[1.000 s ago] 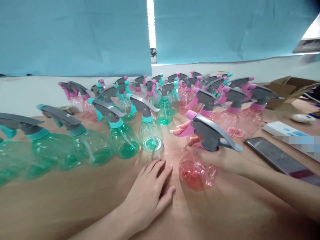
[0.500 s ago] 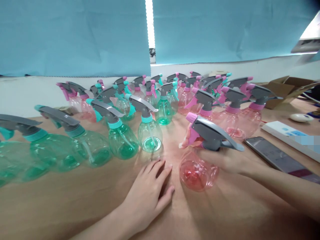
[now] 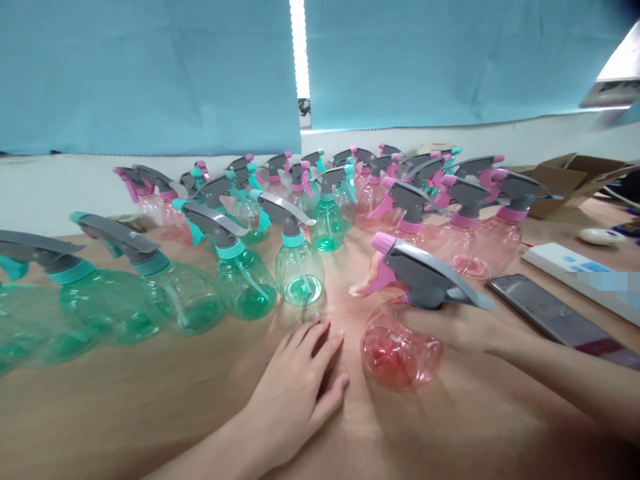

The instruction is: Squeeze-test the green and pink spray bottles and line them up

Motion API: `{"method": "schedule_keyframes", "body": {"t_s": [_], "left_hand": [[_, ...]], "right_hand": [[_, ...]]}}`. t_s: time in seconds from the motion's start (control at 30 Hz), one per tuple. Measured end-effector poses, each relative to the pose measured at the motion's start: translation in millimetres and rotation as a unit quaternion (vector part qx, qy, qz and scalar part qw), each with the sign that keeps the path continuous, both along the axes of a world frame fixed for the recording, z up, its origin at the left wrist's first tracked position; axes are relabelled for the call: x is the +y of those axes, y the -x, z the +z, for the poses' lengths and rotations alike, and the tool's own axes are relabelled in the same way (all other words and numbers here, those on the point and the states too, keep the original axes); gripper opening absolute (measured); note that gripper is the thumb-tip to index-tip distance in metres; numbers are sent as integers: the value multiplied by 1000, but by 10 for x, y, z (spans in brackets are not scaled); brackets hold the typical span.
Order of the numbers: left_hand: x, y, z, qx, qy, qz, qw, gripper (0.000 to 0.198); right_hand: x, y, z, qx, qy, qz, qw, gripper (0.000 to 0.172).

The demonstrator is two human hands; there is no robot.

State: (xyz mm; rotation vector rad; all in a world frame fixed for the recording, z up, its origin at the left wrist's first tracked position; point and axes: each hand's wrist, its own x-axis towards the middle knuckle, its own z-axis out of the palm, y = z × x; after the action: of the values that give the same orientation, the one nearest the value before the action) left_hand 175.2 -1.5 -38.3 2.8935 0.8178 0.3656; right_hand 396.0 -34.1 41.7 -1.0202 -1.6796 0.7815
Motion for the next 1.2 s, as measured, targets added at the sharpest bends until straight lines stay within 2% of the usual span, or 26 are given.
{"method": "schedule_keyframes", "body": {"t_s": [0.1,0.2,0.4,0.5,0.73,0.83,0.97,1.2], "left_hand": [[-2,-1,-4,0,-1,-2,1000,41],[-5,-3,-8,-1,-1,-3,1000,41],[-5,-4,-6,-11,0,3,1000,40],[-6,-2,-1,-11,4,3,1000,40],[-6,-5,-2,-4,5,2,1000,41],[-3,-14,-1,-7,3,2,1000,40],[-5,-13,-2,-21,-1,1,1000,39],[-6,3,-17,-19,0,1,1000,41]], "right_hand": [[24,6,-45,4,31,-11,999,23],[49,25,-52,-10,42,-27,999,32],[72,34,-71,-7,56,-20,998,38],[66,31,-81,-24,76,-32,996,34],[75,12,-101,-44,60,-54,996,23],[78,16,-90,-37,50,-47,997,28],[67,19,-76,-43,82,-40,995,37],[62,10,-90,-9,75,-22,997,40]]}}
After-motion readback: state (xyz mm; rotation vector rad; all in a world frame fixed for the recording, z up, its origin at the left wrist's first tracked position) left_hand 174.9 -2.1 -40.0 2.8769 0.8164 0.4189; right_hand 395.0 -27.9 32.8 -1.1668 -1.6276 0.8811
